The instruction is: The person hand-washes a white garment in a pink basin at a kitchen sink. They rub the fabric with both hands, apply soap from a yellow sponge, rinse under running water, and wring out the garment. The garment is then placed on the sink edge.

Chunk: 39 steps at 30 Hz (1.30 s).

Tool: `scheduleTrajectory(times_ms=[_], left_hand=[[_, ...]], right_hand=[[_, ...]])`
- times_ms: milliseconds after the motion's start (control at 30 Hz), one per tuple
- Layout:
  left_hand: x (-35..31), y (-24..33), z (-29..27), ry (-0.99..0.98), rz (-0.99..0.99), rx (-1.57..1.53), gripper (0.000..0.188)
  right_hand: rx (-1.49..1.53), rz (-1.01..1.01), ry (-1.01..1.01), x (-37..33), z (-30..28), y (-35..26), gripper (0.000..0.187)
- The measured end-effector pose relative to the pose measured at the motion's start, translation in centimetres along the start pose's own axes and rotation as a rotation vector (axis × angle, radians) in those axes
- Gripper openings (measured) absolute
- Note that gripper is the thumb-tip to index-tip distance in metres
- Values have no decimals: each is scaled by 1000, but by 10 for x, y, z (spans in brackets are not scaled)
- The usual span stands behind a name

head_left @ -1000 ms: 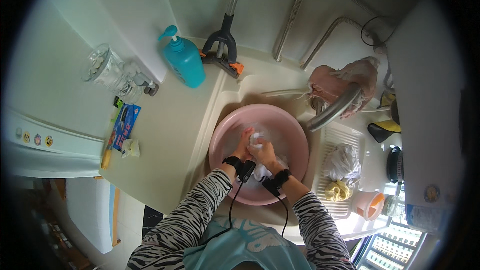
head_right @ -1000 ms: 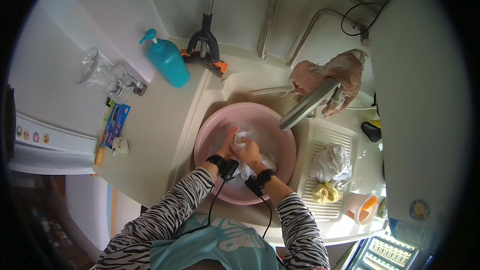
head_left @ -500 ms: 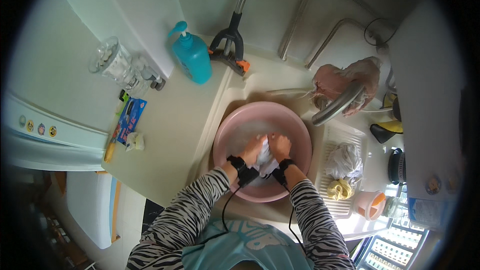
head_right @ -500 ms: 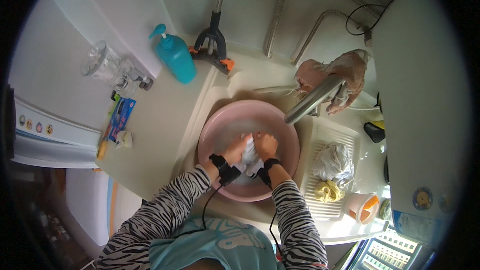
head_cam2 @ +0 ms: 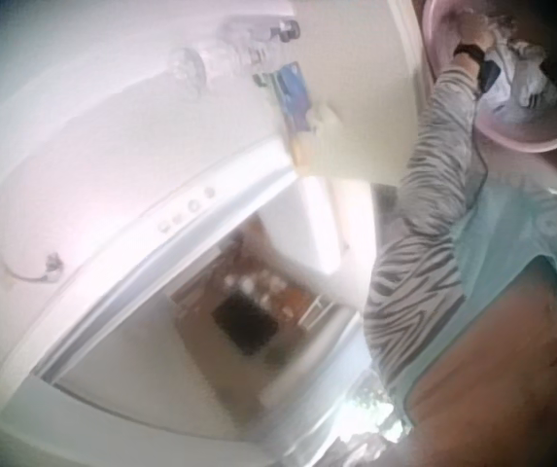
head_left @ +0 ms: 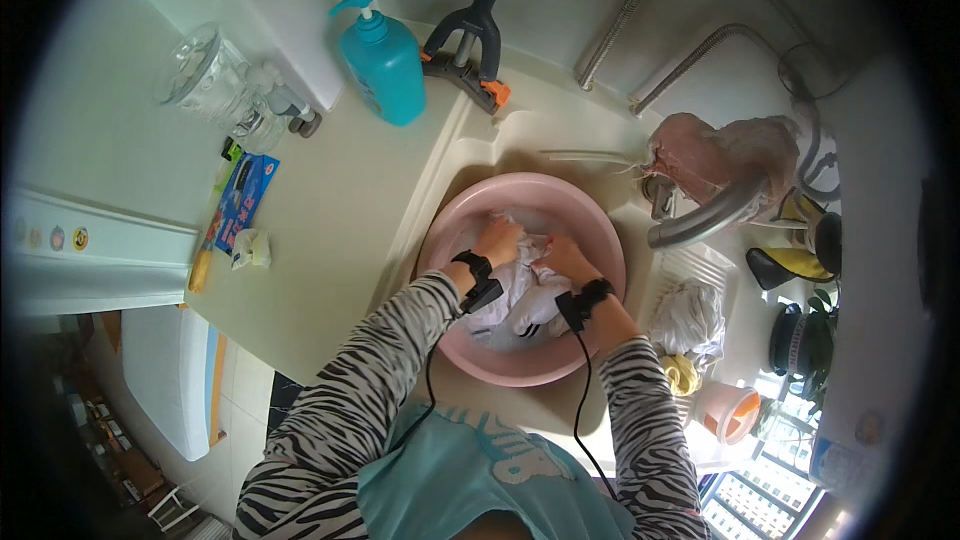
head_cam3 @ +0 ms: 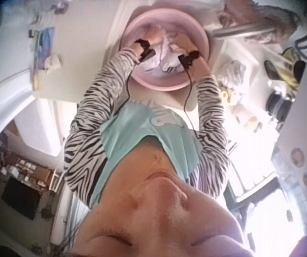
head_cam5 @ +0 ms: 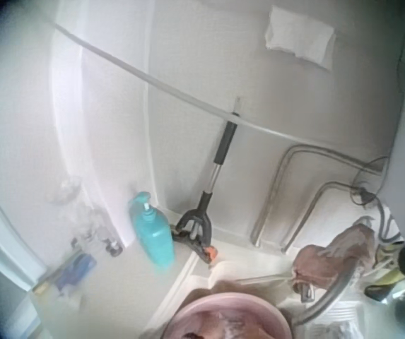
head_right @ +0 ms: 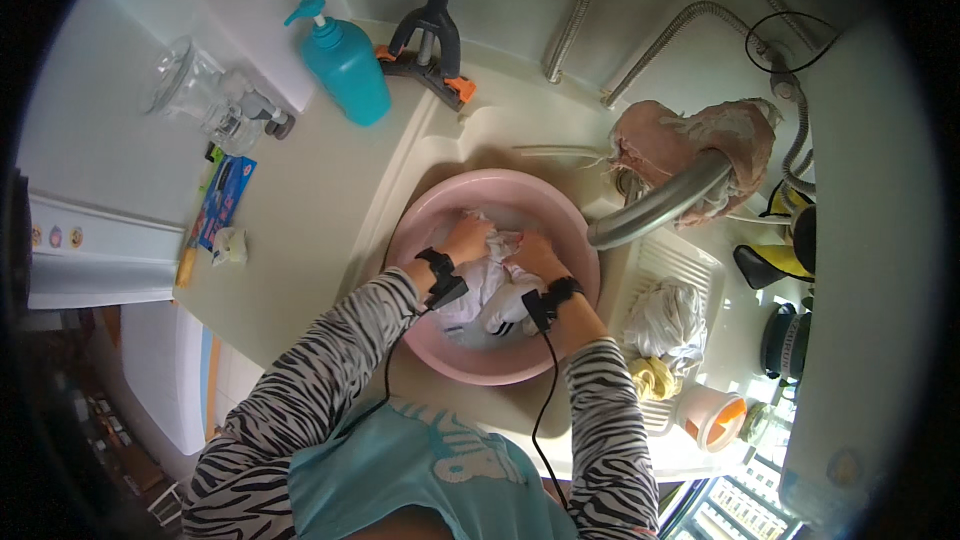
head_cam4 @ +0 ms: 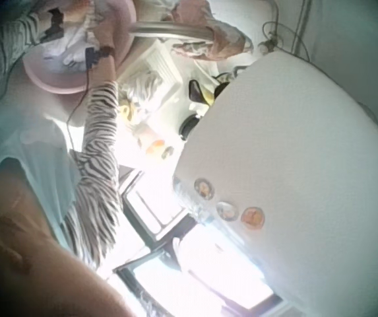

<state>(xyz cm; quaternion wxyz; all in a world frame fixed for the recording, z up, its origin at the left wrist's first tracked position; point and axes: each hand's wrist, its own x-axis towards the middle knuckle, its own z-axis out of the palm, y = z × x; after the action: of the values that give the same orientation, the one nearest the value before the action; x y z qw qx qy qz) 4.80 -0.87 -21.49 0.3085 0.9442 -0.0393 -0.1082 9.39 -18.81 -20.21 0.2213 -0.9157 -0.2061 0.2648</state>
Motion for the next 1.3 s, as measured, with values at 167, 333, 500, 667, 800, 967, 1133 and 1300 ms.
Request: scheduleTrajectory(times_ms=[167, 333, 500, 667, 800, 967, 1133, 1300], left_hand=[[-39, 70, -84, 70, 370, -403, 42], [-78, 126, -153, 249, 544, -682, 39], [-108, 142, -239, 351, 614, -731, 28], [-137, 168, -297, 440, 723, -563, 36], [-139, 150, -292, 373, 640, -436, 43], [-87, 80, -207, 220, 206, -367, 46], [-64, 36, -64, 566, 119, -119, 17], [-65, 17, 17, -183, 26, 288, 35]], right_hand=[[373, -109, 3, -46, -53, -37, 75], [269, -331, 40, -105, -96, -94, 75], [224, -212, 288, -197, -191, -170, 50], [298, -256, 687, -250, -228, -216, 41], [235, -282, 789, -240, -216, -195, 39], [235, -86, 464, -165, -147, -110, 39], [219, 99, 641, -83, -9, -34, 30], [-409, -105, 405, -66, 96, -11, 47]])
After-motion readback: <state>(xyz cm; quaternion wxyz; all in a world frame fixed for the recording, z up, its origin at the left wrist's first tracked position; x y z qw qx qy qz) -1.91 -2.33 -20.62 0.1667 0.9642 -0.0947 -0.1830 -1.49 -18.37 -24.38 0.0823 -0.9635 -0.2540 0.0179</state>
